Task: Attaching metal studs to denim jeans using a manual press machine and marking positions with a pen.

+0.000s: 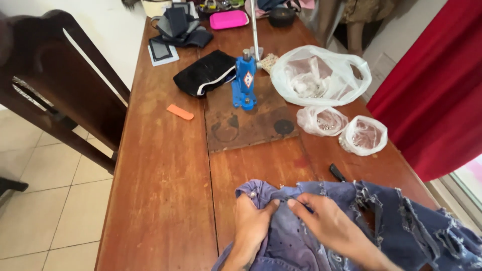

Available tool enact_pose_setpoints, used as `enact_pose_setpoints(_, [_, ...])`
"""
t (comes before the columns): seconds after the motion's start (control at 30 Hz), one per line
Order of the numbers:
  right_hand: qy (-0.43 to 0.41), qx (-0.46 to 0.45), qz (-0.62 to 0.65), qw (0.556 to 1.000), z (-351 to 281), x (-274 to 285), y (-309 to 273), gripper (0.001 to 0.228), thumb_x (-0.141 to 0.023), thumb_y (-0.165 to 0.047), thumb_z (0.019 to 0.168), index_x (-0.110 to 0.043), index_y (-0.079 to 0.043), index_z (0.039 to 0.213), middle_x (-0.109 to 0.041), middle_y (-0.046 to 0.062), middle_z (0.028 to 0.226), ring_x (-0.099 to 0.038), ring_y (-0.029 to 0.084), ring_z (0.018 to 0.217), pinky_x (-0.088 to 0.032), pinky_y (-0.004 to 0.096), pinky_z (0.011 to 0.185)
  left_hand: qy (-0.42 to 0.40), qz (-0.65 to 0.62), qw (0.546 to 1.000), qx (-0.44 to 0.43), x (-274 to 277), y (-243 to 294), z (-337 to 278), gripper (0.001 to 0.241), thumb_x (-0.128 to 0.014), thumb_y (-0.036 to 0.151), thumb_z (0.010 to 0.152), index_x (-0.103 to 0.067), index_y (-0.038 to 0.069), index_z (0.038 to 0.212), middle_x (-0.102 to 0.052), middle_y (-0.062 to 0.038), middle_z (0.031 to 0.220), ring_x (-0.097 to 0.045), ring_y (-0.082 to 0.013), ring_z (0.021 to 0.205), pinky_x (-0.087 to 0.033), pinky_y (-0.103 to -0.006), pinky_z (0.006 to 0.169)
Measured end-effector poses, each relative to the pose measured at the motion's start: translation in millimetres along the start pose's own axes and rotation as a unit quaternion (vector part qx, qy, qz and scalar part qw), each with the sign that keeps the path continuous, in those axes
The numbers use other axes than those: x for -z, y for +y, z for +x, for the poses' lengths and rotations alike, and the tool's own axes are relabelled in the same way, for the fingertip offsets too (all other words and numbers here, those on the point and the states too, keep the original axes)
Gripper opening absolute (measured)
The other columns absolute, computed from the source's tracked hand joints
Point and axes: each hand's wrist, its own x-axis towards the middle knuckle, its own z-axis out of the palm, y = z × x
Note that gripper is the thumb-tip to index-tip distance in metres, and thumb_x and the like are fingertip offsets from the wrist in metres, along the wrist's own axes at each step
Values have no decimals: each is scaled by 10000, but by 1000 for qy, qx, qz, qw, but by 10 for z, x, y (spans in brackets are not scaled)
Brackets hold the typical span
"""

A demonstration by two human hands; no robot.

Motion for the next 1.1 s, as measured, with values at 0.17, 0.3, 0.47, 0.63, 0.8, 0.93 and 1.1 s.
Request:
enact_pose_setpoints(0.17, [-54, -117, 269, 954, 50, -377, 183, 420, -767, -367, 1243, -689, -109, 922, -449, 14, 687, -486, 155, 468, -430, 356, 406, 20, 19, 1000, 14, -43, -97, 136, 386, -999, 362, 843, -896, 198, 1176, -988, -14, 1172, -945, -212, 1183, -692, -362, 1069])
enact_pose_setpoints(0.3, [10, -4, 38, 999, -33, -509, 261, 365, -678, -438, 1223, -757, -178, 980, -765, 15, 813, -699, 169, 796, -582, 399, 871, 11, 16, 999, -40, 81, 79, -35, 151, -937, 264, 868, -930, 225, 1013, -992, 35, 1019, -956, -175, 1050, -702, -344, 1019])
enact_pose_setpoints(0.47, [21, -14, -39, 999, -117, -489, 123, 288, -667, -496, 1212, -721, -240, 1092, -871, 163, 832, -847, 491, 973, -589, 539, 876, 27, 41, 999, 0, 11, -7, 67, 250, -967, 322, 864, -918, 183, 1066, -990, -3, 1090, -949, -205, 1129, -695, -380, 1025])
enact_pose_setpoints(0.63, [41, 12, -67, 997, -57, -592, 158, 264, -672, -467, 1208, -743, -230, 1117, -867, 185, 760, -814, 538, 831, -582, 612, 810, 7, -15, 998, -58, 37, 60, 0, 80, -940, 174, 889, -941, 184, 968, -985, 32, 967, -934, -131, 980, -704, -330, 959])
enact_pose_setpoints(0.8, [44, 33, -85, 995, 12, -617, 183, 290, -651, -470, 1222, -698, -220, 1082, -838, 188, 714, -799, 550, 834, -579, 622, 802, 8, -8, 998, -59, 54, 77, -1, 62, -952, 173, 884, -921, 177, 939, -971, 34, 935, -916, -133, 932, -698, -346, 909])
enact_pose_setpoints(0.93, [23, -3, -89, 996, 29, -622, 154, 326, -614, -510, 1233, -684, -221, 1098, -865, 187, 783, -825, 544, 904, -606, 623, 846, 38, 24, 999, -6, -15, -80, 115, 228, -1001, 278, 839, -924, 169, 1024, -997, 4, 1047, -948, -181, 1076, -687, -373, 991])
enact_pose_setpoints(1.1, [20, -7, -84, 996, 47, -651, 144, 339, -599, -500, 1244, -685, -198, 1115, -864, 186, 783, -803, 564, 889, -589, 625, 833, 21, -9, 999, -48, -8, -51, 67, 124, -972, 186, 868, -955, 160, 989, -1001, 19, 991, -935, -133, 981, -698, -331, 947])
